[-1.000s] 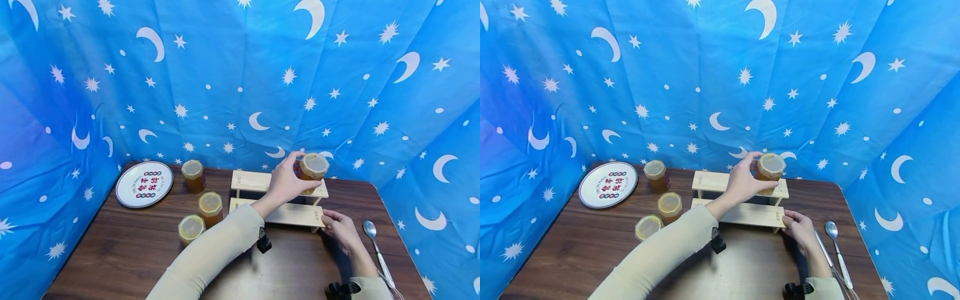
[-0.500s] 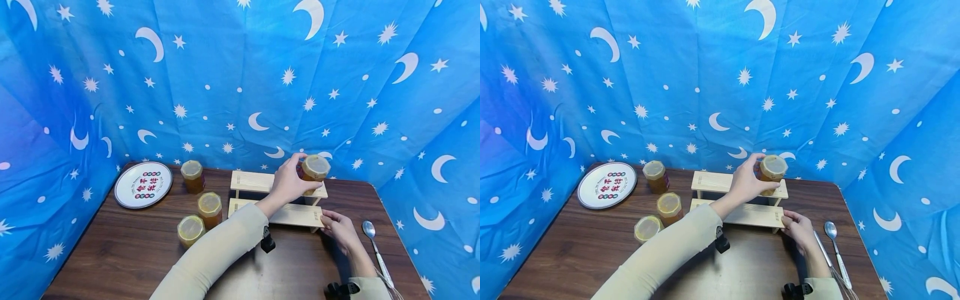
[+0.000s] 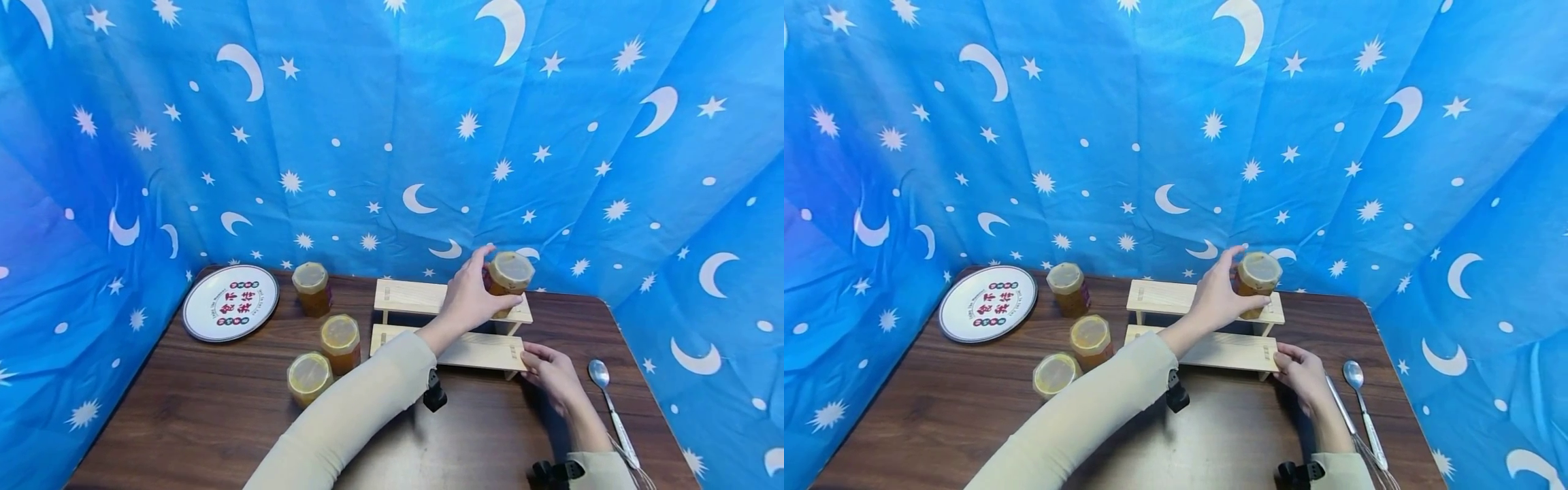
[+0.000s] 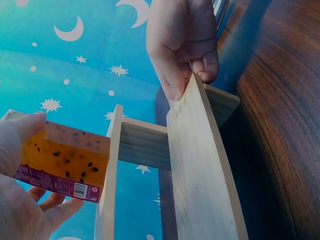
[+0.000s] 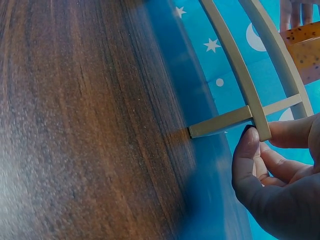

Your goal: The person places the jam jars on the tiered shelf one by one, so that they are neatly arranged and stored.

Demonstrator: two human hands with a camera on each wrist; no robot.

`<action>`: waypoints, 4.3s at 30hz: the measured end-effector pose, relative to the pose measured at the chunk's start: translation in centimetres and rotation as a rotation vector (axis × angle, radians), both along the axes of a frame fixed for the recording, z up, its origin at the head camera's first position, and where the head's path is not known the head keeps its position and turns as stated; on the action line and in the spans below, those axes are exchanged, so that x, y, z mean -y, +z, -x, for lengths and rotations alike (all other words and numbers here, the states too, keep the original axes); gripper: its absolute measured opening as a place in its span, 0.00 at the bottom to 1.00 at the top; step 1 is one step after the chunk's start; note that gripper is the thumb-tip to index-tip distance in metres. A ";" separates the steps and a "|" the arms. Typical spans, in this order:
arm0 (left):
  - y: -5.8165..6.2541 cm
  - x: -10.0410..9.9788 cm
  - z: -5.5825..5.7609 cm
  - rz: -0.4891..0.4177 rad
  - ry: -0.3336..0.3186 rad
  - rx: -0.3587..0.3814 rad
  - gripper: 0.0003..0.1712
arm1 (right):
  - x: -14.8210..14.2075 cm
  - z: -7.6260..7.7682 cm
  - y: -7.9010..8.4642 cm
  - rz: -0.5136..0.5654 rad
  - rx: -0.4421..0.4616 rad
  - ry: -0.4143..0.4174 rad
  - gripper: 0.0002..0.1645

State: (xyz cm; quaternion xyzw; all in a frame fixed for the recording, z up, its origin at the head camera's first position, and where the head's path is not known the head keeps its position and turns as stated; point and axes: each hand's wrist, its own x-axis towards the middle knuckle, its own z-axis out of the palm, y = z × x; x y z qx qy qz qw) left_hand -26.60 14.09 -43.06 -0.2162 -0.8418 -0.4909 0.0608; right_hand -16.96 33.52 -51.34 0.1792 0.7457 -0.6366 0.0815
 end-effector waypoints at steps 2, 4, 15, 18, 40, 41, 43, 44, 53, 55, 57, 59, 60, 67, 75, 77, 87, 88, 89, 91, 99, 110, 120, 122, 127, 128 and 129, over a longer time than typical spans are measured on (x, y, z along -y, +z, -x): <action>0.0 0.2 0.0 0.017 -0.018 0.002 0.60 | 0.1 0.0 0.0 0.008 0.000 0.006 0.31; 0.0 0.4 0.0 0.037 -0.038 0.006 0.61 | 0.2 0.1 -0.1 0.012 0.005 -0.001 0.31; -0.1 0.8 -0.1 0.051 -0.073 -0.004 0.57 | 0.1 0.2 -0.3 0.017 0.010 -0.007 0.32; -0.2 0.8 -0.2 0.056 -0.073 -0.025 0.56 | 0.1 0.1 -0.4 0.020 0.007 -0.007 0.32; 0.0 3.0 -1.5 -0.069 -0.106 -0.041 0.58 | 0.2 0.2 -0.2 0.019 -0.004 -0.010 0.32; 0.3 3.3 -1.8 -0.084 -0.104 -0.043 0.58 | 0.2 0.2 -0.2 0.016 -0.005 -0.009 0.32; 0.9 4.1 -2.5 -0.116 -0.106 -0.041 0.56 | 0.2 0.2 -0.2 0.012 -0.006 -0.009 0.32; 1.3 4.6 -2.9 -0.130 -0.110 -0.038 0.56 | 0.2 0.1 -0.2 0.011 -0.006 -0.010 0.32; 3.3 10.1 -7.4 -0.159 -0.144 -0.116 0.53 | 0.3 -0.1 -0.3 0.032 -0.003 -0.010 0.32; 3.5 11.4 -8.3 -0.144 -0.131 -0.139 0.53 | 0.4 -0.1 -0.3 0.036 -0.006 -0.015 0.32; 3.4 12.8 -8.9 -0.126 -0.118 -0.164 0.53 | 0.4 -0.1 -0.3 0.035 -0.006 -0.021 0.32; 3.1 14.1 -9.5 -0.114 -0.102 -0.183 0.53 | 0.4 -0.2 -0.4 0.033 -0.006 -0.024 0.32; 2.9 14.8 -9.8 -0.106 -0.093 -0.193 0.53 | 0.4 -0.2 -0.4 0.031 -0.007 -0.023 0.32; 1.1 20.4 -11.5 -0.071 -0.018 -0.231 0.55 | 0.3 -0.2 -0.5 0.021 -0.007 -0.016 0.32; -1.9 26.1 -12.8 -0.032 0.071 -0.145 0.56 | 0.2 -0.2 -0.5 0.026 -0.014 -0.015 0.32; -2.9 27.3 -12.9 -0.029 0.089 -0.125 0.57 | 0.2 -0.3 -0.5 0.030 -0.014 -0.010 0.32; -7.7 31.1 -13.6 -0.091 0.168 0.033 0.67 | 0.1 -0.2 -0.4 0.046 -0.007 -0.004 0.32; -8.2 31.3 -13.6 -0.108 0.164 0.053 0.67 | 0.1 -0.1 -0.4 0.047 -0.007 -0.004 0.32; -8.7 31.5 -13.6 -0.127 0.160 0.081 0.66 | 0.1 -0.1 -0.3 0.046 -0.007 -0.006 0.32; -9.7 31.7 -13.6 -0.165 0.144 0.143 0.65 | 0.1 -0.1 -0.3 0.044 -0.008 -0.008 0.32; -12.2 31.9 -13.9 -0.222 0.184 0.249 0.60 | 0.1 -0.1 -0.5 0.044 -0.006 -0.007 0.33; -13.3 32.2 -13.8 -0.229 0.195 0.251 0.54 | 0.1 -0.2 -0.6 0.065 -0.001 -0.014 0.34; -13.2 32.5 -13.5 -0.233 0.166 0.249 0.51 | 0.2 -0.2 -0.8 0.067 -0.012 -0.023 0.32; -13.2 32.5 -13.4 -0.234 0.162 0.249 0.50 | 0.2 -0.2 -0.7 0.062 -0.010 -0.023 0.32; -13.4 32.5 -13.1 -0.234 0.150 0.240 0.50 | 0.2 -0.3 -0.5 0.045 0.003 -0.022 0.33; -13.4 32.5 -13.1 -0.234 0.145 0.238 0.50 | 0.2 -0.3 -0.5 0.040 0.006 -0.022 0.33; -13.4 32.5 -13.0 -0.234 0.141 0.236 0.50 | 0.2 -0.3 -0.5 0.036 0.011 -0.023 0.32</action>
